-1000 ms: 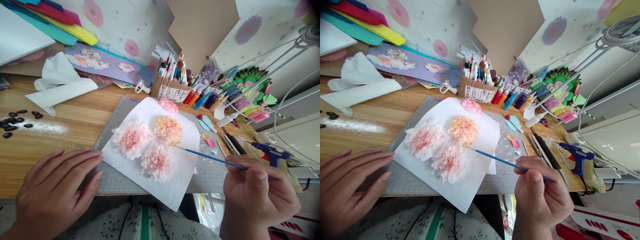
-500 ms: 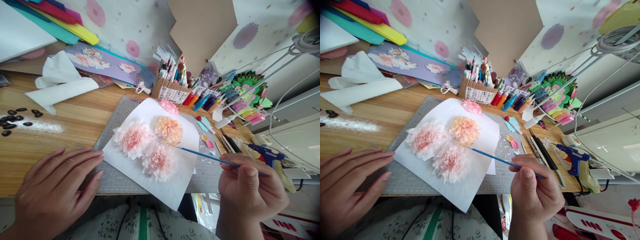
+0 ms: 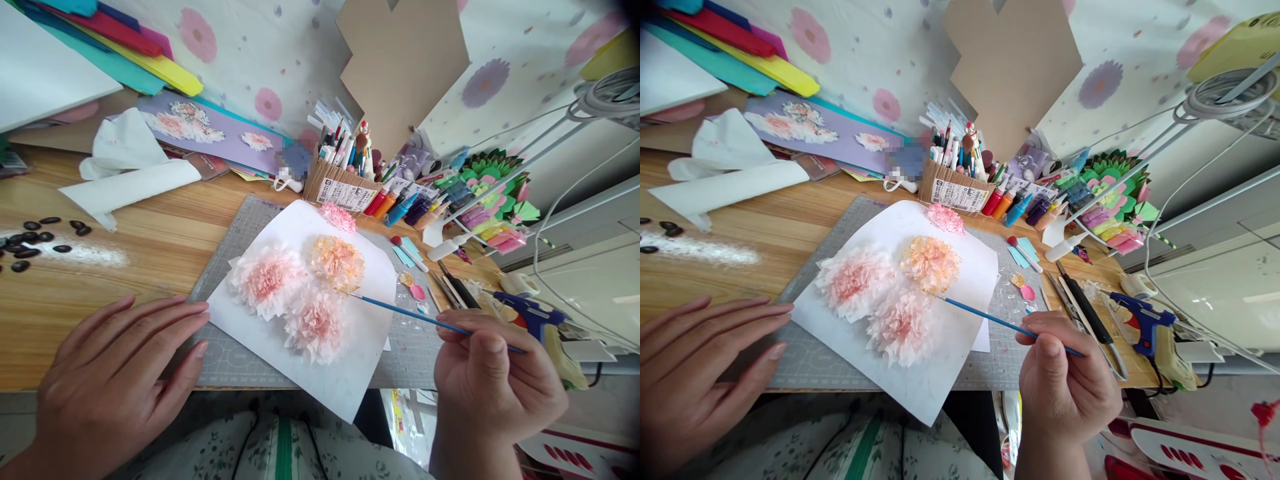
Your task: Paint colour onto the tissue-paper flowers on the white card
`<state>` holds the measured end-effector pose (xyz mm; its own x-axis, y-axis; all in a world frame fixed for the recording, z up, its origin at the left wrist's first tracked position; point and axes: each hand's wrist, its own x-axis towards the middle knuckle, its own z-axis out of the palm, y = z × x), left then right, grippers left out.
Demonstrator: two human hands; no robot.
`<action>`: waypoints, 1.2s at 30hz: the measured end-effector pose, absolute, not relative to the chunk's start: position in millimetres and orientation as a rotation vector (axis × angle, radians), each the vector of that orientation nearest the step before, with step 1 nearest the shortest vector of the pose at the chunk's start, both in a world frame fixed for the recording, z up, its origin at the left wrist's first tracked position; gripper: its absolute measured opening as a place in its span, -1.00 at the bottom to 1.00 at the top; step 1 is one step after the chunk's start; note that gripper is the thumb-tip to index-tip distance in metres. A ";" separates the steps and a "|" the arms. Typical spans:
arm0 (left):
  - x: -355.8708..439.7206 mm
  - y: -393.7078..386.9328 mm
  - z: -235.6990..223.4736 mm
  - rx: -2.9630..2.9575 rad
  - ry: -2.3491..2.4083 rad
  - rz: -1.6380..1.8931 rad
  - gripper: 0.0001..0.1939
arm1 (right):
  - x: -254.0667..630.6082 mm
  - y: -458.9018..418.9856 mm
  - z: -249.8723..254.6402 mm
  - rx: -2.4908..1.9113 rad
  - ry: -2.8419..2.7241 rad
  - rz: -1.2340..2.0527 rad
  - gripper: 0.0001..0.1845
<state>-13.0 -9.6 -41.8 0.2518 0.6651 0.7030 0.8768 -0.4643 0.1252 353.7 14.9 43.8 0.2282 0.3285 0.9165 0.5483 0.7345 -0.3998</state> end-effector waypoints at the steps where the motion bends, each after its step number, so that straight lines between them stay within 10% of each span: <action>1: -12.8 -9.6 -41.4 -2.235 -1.421 -1.027 -0.65 | 353.4 15.2 43.6 -0.787 -1.370 -0.177 -0.83; 36: -11.6 -8.2 -38.4 -2.228 -1.363 -1.056 -0.70 | 347.3 9.7 46.5 -0.858 -1.257 -0.126 -0.81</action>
